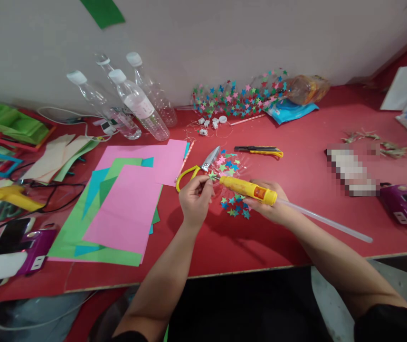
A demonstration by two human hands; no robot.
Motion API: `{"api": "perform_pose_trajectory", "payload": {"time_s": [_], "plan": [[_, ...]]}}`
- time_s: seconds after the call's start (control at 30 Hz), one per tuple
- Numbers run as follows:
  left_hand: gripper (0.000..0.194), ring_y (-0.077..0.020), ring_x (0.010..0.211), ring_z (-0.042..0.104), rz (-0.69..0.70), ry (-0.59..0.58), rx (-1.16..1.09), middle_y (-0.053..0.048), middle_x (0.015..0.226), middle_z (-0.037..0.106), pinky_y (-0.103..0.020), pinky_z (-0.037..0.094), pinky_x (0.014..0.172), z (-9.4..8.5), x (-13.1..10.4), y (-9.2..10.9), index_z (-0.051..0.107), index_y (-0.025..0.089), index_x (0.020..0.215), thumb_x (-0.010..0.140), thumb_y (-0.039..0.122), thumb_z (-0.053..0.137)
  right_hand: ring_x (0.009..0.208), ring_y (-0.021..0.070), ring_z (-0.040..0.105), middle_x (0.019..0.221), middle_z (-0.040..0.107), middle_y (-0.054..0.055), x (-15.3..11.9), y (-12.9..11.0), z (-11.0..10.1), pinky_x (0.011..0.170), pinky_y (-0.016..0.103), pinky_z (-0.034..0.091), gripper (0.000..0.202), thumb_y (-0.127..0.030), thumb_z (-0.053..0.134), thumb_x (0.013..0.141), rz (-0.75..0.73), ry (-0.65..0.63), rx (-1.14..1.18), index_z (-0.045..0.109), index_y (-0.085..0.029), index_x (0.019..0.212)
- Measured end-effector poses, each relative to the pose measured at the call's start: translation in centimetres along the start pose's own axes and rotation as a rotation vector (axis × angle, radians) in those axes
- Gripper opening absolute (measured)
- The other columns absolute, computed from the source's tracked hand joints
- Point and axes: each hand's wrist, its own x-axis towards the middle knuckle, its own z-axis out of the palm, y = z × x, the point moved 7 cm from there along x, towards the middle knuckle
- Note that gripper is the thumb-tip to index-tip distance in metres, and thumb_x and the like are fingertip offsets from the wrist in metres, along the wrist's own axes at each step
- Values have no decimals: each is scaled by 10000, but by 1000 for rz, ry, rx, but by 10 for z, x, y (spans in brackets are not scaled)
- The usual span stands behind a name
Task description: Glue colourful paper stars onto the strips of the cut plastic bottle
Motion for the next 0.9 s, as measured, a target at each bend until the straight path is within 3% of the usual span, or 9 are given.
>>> {"api": "perform_pose_trajectory", "payload": {"time_s": [0.2, 0.43, 0.6, 0.77, 0.83, 0.9], "plan": [[92, -45, 365, 449, -2, -1, -20, 67, 492, 550, -156, 353, 372, 1, 0, -2, 648, 170, 747, 809, 228, 613, 502, 92, 394, 605, 402, -47, 1, -8, 0, 499, 244, 310, 380, -466, 519, 926, -120, 4, -100, 416, -217, 658], [87, -39, 371, 449, 35, 11, -41, 67, 497, 552, -147, 363, 379, -1, 0, 1, 671, 169, 782, 817, 235, 628, 538, 101, 408, 612, 467, -24, -3, -25, -2, 530, 223, 330, 349, -432, 510, 946, -366, 96, -400, 456, -209, 684], [88, -36, 343, 442, -10, 9, -127, 56, 491, 574, -142, 344, 355, 0, 0, 0, 674, 163, 770, 798, 244, 656, 535, 131, 414, 596, 517, 8, -6, -29, 1, 543, 263, 332, 323, -339, 445, 970, -456, 145, -576, 489, -204, 680], [99, -35, 327, 441, -77, -7, -213, 51, 486, 581, -137, 334, 338, 0, 0, -7, 658, 163, 740, 799, 242, 654, 625, 161, 518, 726, 610, 52, -9, -29, -5, 579, 284, 393, 136, -239, 474, 932, -463, 226, -543, 541, -193, 824], [108, -37, 331, 446, -98, -10, -226, 49, 487, 584, -137, 336, 339, -1, 1, -9, 643, 162, 724, 801, 238, 649, 777, 182, 596, 902, 642, 92, -8, -25, -19, 668, 290, 460, 75, -216, 509, 913, -399, 273, -441, 545, -187, 971], [112, -39, 335, 451, -118, -11, -238, 48, 487, 584, -138, 335, 339, -1, 2, -10, 631, 163, 722, 804, 238, 644, 891, 200, 613, 1023, 624, 107, -4, -14, -38, 745, 308, 488, 157, -206, 516, 902, -287, 289, -368, 522, -203, 1059]]}}
